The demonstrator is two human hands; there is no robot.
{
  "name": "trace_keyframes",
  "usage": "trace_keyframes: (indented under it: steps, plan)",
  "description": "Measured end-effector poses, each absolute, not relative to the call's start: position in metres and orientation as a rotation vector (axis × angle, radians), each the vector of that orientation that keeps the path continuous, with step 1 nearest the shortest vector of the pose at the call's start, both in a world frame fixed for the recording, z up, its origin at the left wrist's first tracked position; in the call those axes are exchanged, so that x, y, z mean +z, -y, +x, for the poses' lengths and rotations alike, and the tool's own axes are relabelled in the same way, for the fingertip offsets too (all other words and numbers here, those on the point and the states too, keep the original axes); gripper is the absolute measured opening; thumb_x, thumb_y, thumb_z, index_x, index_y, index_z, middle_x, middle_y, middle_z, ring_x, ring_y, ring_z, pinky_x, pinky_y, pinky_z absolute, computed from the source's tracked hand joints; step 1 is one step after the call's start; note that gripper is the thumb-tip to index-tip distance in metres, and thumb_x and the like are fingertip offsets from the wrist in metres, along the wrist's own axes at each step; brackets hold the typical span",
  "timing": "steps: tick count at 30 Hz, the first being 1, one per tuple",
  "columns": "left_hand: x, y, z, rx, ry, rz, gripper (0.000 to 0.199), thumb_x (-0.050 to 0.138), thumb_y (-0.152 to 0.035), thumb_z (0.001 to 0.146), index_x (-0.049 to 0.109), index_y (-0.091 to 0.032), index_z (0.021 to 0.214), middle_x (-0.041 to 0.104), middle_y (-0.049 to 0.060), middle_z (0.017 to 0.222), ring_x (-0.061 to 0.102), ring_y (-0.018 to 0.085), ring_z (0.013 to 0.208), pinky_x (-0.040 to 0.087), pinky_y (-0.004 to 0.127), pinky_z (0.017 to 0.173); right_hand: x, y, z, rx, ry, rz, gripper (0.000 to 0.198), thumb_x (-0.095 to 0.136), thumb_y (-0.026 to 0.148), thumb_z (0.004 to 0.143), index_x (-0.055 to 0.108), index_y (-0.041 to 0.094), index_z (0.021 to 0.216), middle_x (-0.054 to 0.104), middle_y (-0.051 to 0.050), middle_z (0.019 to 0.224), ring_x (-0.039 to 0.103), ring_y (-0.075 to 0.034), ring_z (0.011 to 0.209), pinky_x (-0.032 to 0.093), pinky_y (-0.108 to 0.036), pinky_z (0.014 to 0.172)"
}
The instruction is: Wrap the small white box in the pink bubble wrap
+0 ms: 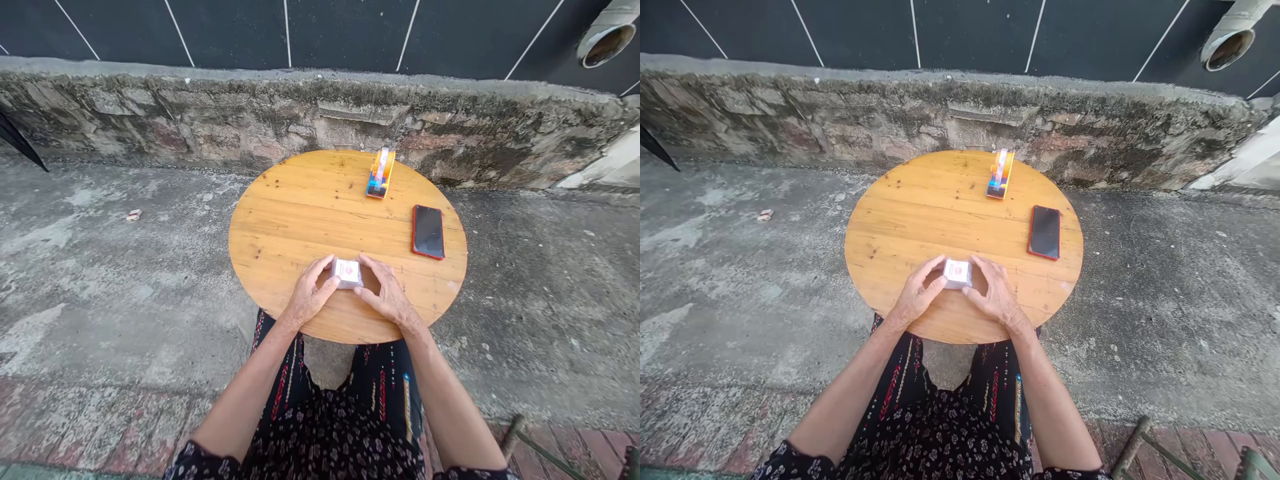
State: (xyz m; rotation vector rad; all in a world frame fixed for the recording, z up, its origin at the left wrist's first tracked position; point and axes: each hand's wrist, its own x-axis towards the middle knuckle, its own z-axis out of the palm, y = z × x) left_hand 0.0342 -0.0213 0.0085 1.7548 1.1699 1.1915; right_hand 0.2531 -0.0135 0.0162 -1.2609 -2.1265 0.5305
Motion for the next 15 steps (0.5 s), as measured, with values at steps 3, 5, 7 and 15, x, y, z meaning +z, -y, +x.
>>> trace_keyframes:
  steps: [3, 5, 7, 15]
  plan:
    - [0.0065, 0.0167, 0.0389, 1.217, -1.214, 1.711, 0.044, 0.057, -0.038, 0.091, 0.054, -0.02, 0.131, 0.061, 0.011, 0.13, 0.061, 0.024, 0.116, 0.047, 0.043, 0.105, 0.0134, 0.0124, 0.2516, 0.461, 2.143, -1.281, 0.066, 0.06, 0.043, 0.084, 0.04, 0.027, 0.144, 0.055, -0.01, 0.138, 0.049, -0.031, 0.128, 0.035, -0.056, 0.107]
    - [0.0068, 0.0148, 0.0415, 1.219, -1.258, 1.722, 0.043, 0.058, -0.038, 0.09, 0.056, -0.02, 0.129, 0.063, 0.01, 0.127, 0.062, 0.024, 0.113, 0.048, 0.043, 0.104, 0.0125, 0.0119, 0.2506, 0.429, 2.15, -1.284, 0.063, 0.06, 0.043, 0.085, 0.042, 0.026, 0.143, 0.056, -0.011, 0.137, 0.05, -0.031, 0.127, 0.036, -0.056, 0.106]
    - [0.0079, 0.0142, 0.0424, 1.213, -1.277, 1.75, 0.042, 0.057, -0.036, 0.091, 0.056, -0.019, 0.129, 0.063, 0.01, 0.125, 0.062, 0.023, 0.112, 0.048, 0.043, 0.103, 0.0123, 0.0117, 0.2499, 0.419, 2.145, -1.277, 0.061, 0.059, 0.044, 0.086, 0.043, 0.025, 0.142, 0.057, -0.011, 0.136, 0.051, -0.03, 0.126, 0.037, -0.054, 0.106]
    - [0.0095, 0.0156, 0.0388, 1.158, -1.252, 1.792, 0.041, 0.047, -0.034, 0.096, 0.052, -0.022, 0.135, 0.058, 0.009, 0.134, 0.057, 0.023, 0.121, 0.047, 0.041, 0.105, 0.0113, 0.0099, 0.249, 0.409, 2.146, -1.257, 0.06, 0.057, 0.052, 0.088, 0.045, 0.027, 0.142, 0.058, -0.01, 0.136, 0.051, -0.03, 0.127, 0.038, -0.053, 0.106]
